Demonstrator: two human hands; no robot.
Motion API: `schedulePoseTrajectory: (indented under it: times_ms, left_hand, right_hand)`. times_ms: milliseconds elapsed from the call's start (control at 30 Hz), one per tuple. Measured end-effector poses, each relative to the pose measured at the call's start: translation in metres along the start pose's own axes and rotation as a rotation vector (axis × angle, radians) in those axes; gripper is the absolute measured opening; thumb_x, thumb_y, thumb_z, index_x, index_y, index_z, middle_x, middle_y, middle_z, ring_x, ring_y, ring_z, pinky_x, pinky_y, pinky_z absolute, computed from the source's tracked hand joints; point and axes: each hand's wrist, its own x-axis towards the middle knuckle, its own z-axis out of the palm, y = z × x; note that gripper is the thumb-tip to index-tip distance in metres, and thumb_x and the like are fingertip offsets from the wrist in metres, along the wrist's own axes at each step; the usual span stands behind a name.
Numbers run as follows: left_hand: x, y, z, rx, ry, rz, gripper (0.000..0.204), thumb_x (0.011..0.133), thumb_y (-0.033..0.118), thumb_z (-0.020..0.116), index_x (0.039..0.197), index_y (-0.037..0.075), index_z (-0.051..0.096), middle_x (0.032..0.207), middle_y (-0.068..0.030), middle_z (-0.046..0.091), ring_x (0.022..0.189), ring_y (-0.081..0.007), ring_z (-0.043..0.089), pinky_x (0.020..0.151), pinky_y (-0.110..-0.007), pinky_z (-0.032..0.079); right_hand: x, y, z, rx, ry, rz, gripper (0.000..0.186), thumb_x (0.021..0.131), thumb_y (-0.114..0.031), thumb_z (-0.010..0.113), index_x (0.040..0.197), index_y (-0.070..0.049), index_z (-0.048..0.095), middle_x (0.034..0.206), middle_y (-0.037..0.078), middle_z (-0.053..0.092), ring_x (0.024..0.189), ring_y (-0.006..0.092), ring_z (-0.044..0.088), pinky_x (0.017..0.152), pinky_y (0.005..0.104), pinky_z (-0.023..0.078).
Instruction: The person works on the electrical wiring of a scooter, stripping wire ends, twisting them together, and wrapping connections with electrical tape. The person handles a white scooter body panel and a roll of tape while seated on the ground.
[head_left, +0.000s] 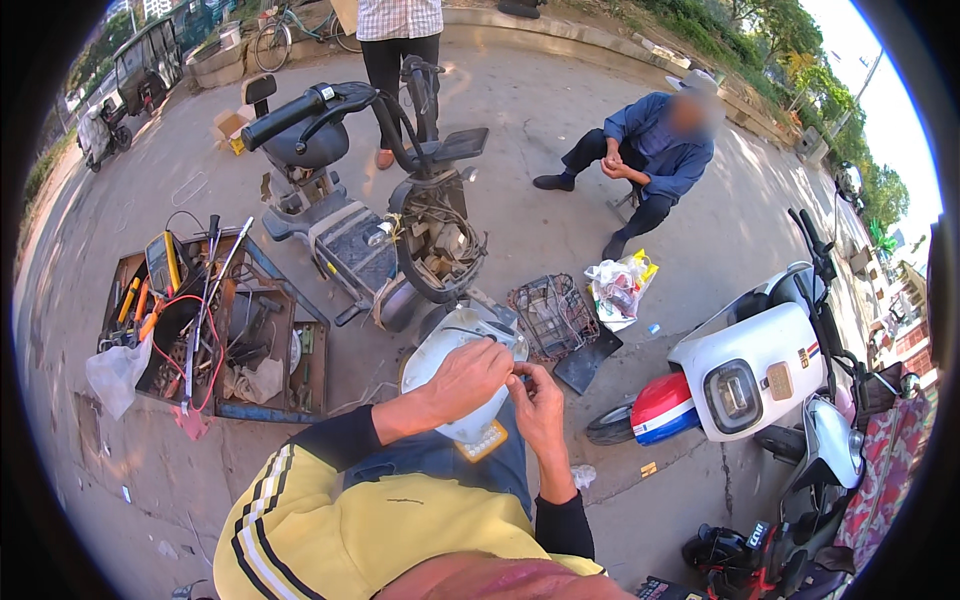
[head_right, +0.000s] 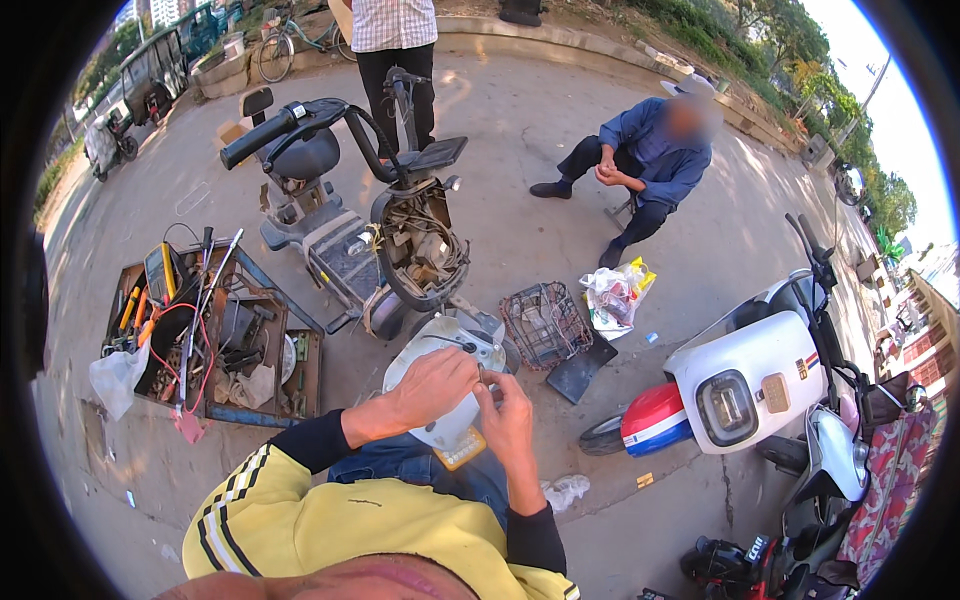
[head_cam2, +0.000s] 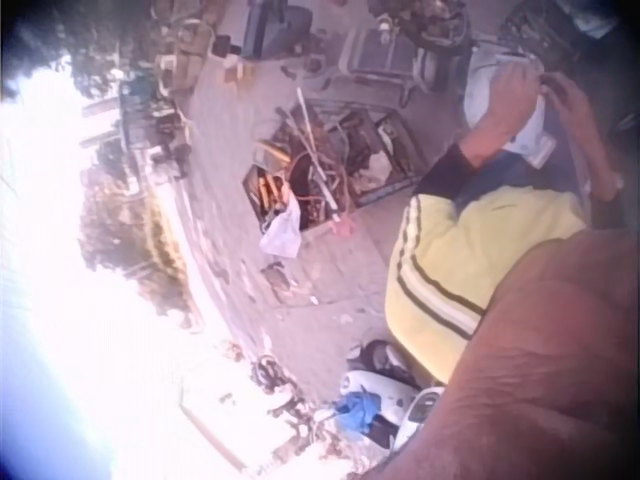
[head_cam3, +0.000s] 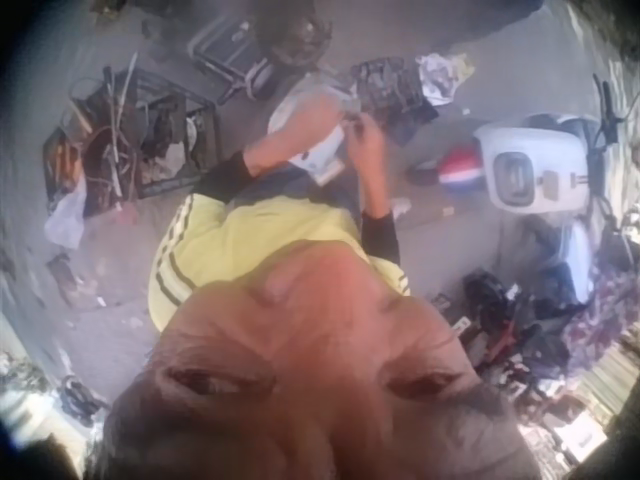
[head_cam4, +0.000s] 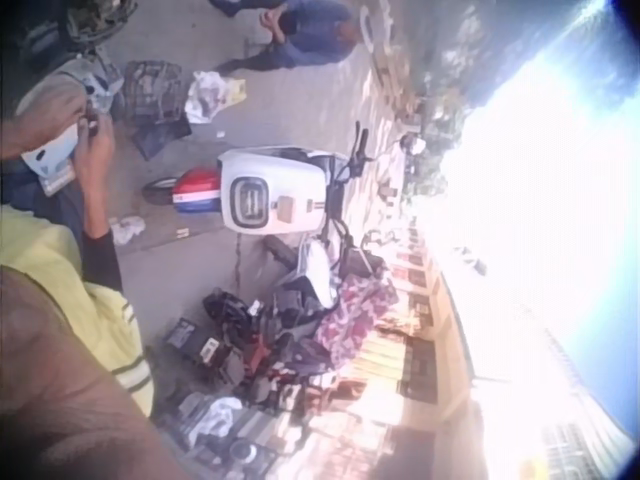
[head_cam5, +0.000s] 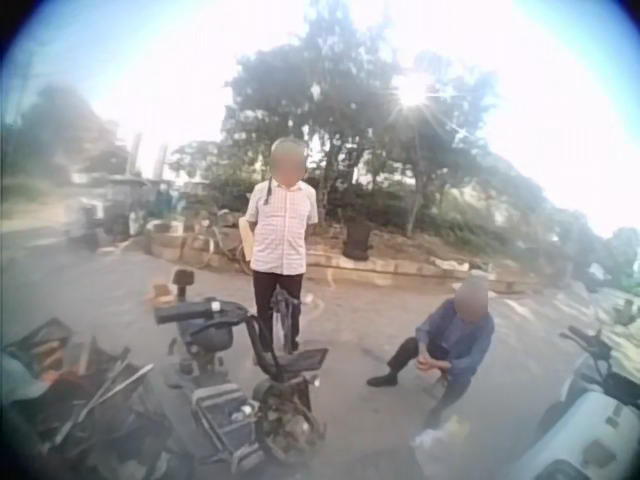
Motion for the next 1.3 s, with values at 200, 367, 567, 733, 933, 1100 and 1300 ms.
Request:
schedulePoseTrajectory:
  times_ms: [200, 367, 567, 733, 933, 1100, 1300]
  left_hand:
    - [-0.010, -0.003, -0.003, -0.024, -0.074, 0.038, 0.020, 0.088, 0.014, 0.073, 0.098, 0.005, 0.058, 0.091, -0.0088, 0.059, 0.086, -0.0308, 0.062, 0.071, -0.042, 0.053]
    - [-0.014, -0.006, 0.000, -0.050, -0.056, 0.053, 0.023, 0.088, 0.012, 0.074, 0.100, 0.004, 0.056, 0.095, -0.0092, 0.061, 0.088, -0.0312, 0.063, 0.072, -0.042, 0.053]
    - [-0.006, -0.009, -0.008, -0.129, -0.034, 0.127, 0.022, 0.088, 0.012, 0.074, 0.099, 0.004, 0.056, 0.098, -0.0093, 0.062, 0.089, -0.0312, 0.063, 0.073, -0.042, 0.053]
    - [-0.006, -0.010, -0.006, -0.104, -0.069, 0.127, 0.018, 0.089, 0.012, 0.073, 0.095, 0.005, 0.057, 0.096, -0.0090, 0.062, 0.088, -0.0310, 0.062, 0.074, -0.041, 0.052]
    - [-0.002, -0.004, -0.010, -0.086, -0.051, 0.114, 0.019, 0.088, 0.010, 0.070, 0.105, 0.005, 0.063, 0.095, -0.0075, 0.061, 0.087, -0.0289, 0.062, 0.074, -0.040, 0.051]
    - [0.005, 0.009, -0.017, 0.015, 0.028, 0.129, 0.028, 0.085, 0.011, 0.070, 0.112, 0.005, 0.068, 0.091, -0.0058, 0.058, 0.083, -0.0265, 0.059, 0.073, -0.038, 0.049]
    - [0.001, 0.015, -0.015, 0.067, 0.034, 0.177, 0.026, 0.082, 0.012, 0.071, 0.107, 0.005, 0.069, 0.088, -0.0061, 0.052, 0.082, -0.0264, 0.057, 0.070, -0.038, 0.048]
  right_hand:
    - [-0.005, 0.005, 0.004, 0.112, -0.082, 0.192, 0.022, 0.097, -0.016, 0.075, 0.111, 0.001, 0.071, 0.080, 0.008, 0.074, 0.072, 0.0152, 0.070, 0.066, 0.0316, 0.053]
    - [-0.006, 0.019, 0.013, -0.079, 0.032, -0.035, 0.019, 0.099, -0.014, 0.074, 0.107, 0.002, 0.068, 0.080, 0.008, 0.072, 0.070, 0.0120, 0.067, 0.066, 0.0297, 0.053]
    - [-0.006, 0.004, 0.008, -0.016, 0.041, -0.033, 0.017, 0.095, -0.010, 0.074, 0.107, 0.001, 0.067, 0.096, 0.016, 0.071, 0.078, 0.0285, 0.073, 0.070, 0.0384, 0.057]
    - [-0.007, -0.003, 0.005, -0.073, 0.065, -0.105, 0.016, 0.095, -0.008, 0.073, 0.107, 0.000, 0.066, 0.101, 0.015, 0.069, 0.080, 0.0301, 0.072, 0.070, 0.0395, 0.057]
    - [-0.010, -0.010, 0.003, -0.248, 0.152, -0.271, 0.017, 0.092, -0.004, 0.073, 0.106, -0.004, 0.064, 0.104, 0.013, 0.069, 0.085, 0.0349, 0.071, 0.073, 0.0422, 0.057]
    - [-0.008, -0.017, 0.001, -0.304, 0.210, -0.376, 0.020, 0.090, -0.003, 0.075, 0.106, -0.004, 0.064, 0.105, 0.013, 0.069, 0.087, 0.0343, 0.071, 0.074, 0.0419, 0.057]
    - [-0.008, -0.022, 0.001, -0.191, 0.249, -0.336, 0.018, 0.087, 0.001, 0.074, 0.101, -0.002, 0.064, 0.101, 0.013, 0.069, 0.082, 0.0305, 0.070, 0.069, 0.0386, 0.057]
